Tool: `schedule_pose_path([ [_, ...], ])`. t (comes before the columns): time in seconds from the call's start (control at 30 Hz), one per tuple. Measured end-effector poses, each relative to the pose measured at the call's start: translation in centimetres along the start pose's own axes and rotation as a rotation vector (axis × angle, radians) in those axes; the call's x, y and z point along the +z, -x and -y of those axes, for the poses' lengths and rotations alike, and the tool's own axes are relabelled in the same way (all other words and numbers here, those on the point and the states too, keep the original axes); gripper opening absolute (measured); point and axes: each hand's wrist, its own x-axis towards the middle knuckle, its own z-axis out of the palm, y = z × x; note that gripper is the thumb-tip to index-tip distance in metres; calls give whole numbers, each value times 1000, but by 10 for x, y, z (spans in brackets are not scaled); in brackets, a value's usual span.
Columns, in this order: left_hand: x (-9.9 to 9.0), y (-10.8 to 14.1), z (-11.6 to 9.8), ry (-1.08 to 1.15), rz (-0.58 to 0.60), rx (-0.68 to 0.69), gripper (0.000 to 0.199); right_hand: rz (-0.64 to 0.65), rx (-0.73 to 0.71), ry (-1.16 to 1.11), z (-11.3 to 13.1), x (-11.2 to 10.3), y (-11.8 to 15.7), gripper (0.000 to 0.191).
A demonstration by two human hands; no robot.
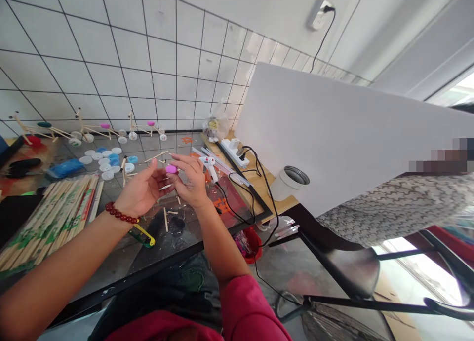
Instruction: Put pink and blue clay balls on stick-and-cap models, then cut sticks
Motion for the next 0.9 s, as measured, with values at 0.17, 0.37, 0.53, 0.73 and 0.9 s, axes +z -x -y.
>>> schedule_pose_path([
  [0.17,-1,1,-6,-162,14,92,25,34,-11,-48,-2,-1,1,22],
  [0.37,-4,-1,-4,-283,-4,197,24,94,-13,-50,-5,3,2,23],
  [0.53,-5,-3,-3,-301,-12,211,24,76,-23,-34,-6,5,3,20],
  [0.73,-7,-6,-2,-331,26,215,25,78,-25,-54,-4,4,2,18],
  [0.9,-11,-9,1,-342,18,242,26,92,5,-90,-5,5,3,18],
])
